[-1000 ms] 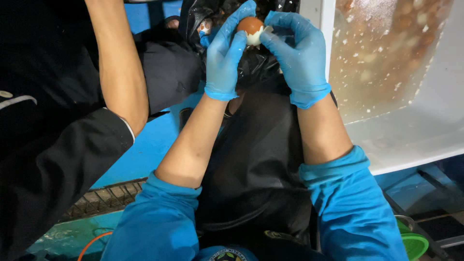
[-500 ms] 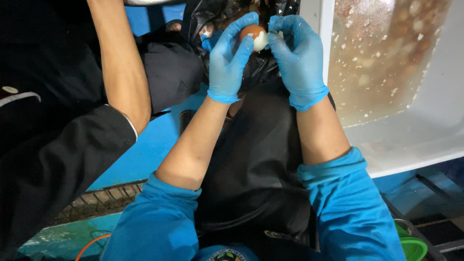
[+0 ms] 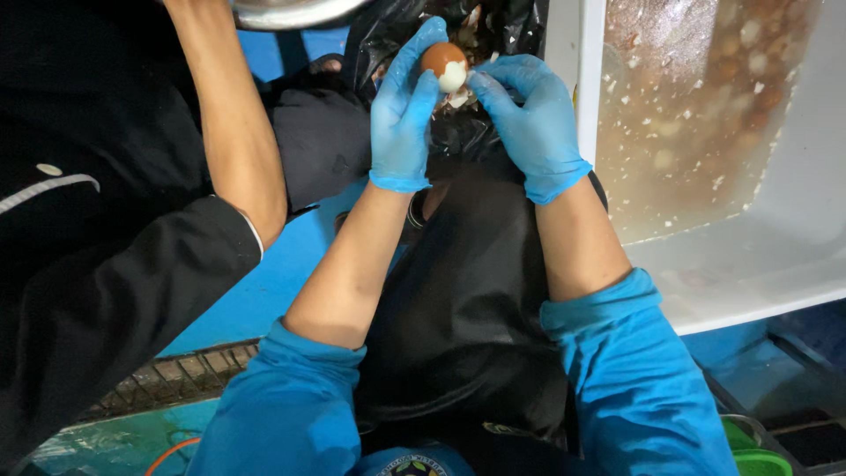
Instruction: The person sits on the floor and peels boiled eggs by hand, taking eggs from a water-filled tub, removing the shells over a black bag, and placing the peeled eggs into a metal basin. They repeatedly retrieve more eggs from the tub and continue peeling throughout the episode.
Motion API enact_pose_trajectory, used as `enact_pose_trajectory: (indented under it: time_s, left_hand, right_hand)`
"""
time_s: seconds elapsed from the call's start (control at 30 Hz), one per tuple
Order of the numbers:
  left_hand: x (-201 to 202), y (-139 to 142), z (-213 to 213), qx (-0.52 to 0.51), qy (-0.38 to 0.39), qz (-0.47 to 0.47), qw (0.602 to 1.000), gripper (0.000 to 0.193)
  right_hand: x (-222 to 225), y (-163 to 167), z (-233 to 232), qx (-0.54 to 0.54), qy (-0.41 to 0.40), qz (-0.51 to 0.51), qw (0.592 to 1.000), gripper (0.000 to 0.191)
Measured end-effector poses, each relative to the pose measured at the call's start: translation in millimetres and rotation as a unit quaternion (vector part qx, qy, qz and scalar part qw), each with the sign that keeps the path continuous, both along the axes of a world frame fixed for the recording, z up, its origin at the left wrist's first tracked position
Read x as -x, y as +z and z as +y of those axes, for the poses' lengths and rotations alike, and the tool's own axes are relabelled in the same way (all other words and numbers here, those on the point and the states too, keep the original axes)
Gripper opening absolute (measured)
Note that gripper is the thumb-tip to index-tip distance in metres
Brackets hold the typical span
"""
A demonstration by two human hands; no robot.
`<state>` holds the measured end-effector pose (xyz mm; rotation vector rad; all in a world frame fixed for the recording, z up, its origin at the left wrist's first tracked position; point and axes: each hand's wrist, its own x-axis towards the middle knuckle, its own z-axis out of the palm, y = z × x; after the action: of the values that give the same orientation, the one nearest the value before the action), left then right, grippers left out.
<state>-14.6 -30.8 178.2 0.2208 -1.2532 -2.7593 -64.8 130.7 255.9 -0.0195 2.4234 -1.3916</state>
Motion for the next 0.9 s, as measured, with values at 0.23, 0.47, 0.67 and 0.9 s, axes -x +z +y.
enact_pose_trajectory:
  time_s: [0.23, 0.47, 0.67, 0.9]
  left_hand:
    - [5, -33, 14, 0.142, 0.039, -0.006, 0.989, 0.038]
    - [-4, -49, 38, 0.100, 0.019, -0.120, 0.988, 0.031]
    - [4, -43, 34, 0.147, -0.007, -0.123, 0.981, 0.032]
    - [8, -10, 19, 0.242, -0.053, -0.146, 0.958, 0.036]
  right_hand:
    - [8, 0, -3, 0.108, 0.029, 0.005, 0.994, 0.029]
    - [5, 4, -12, 0.113, -0.005, -0.110, 0.987, 0.037]
    - [6, 1, -4, 0.083, 0.015, -0.078, 0.993, 0.036]
    - [4, 10, -6, -0.010, 0.062, -0.006, 0.998, 0.034]
